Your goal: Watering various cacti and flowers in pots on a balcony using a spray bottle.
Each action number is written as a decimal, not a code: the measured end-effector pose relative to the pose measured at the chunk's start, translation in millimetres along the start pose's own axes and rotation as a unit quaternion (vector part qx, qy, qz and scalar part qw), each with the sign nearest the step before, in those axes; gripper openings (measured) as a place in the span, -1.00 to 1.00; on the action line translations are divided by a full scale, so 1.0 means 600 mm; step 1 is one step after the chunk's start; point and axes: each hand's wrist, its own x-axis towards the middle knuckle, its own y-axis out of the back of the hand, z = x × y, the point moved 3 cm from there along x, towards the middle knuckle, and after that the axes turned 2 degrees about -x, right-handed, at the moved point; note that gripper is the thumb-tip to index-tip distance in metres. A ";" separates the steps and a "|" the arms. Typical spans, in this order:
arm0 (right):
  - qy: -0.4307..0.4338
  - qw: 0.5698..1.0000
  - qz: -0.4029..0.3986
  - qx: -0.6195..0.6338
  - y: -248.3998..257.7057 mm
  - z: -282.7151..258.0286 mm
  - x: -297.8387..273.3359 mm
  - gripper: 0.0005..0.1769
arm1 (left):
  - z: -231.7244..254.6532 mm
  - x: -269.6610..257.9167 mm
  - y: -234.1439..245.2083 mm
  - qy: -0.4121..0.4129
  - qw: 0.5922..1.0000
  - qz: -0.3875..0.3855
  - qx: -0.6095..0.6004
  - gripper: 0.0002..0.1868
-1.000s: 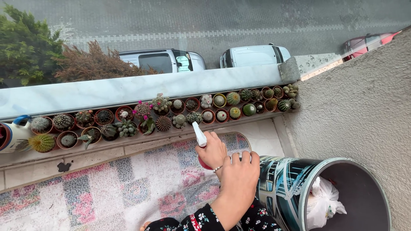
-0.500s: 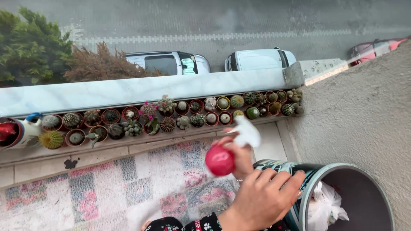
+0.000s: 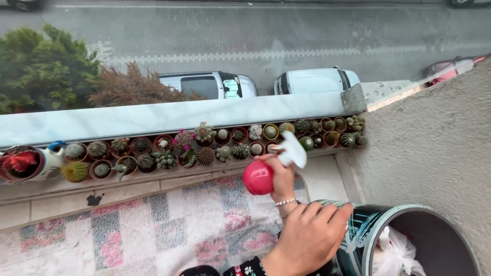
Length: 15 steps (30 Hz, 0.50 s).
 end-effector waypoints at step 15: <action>-0.122 0.938 -0.072 -0.317 0.002 0.054 0.065 -0.66 | -0.006 0.010 0.006 0.017 0.999 0.027 -0.024 -0.57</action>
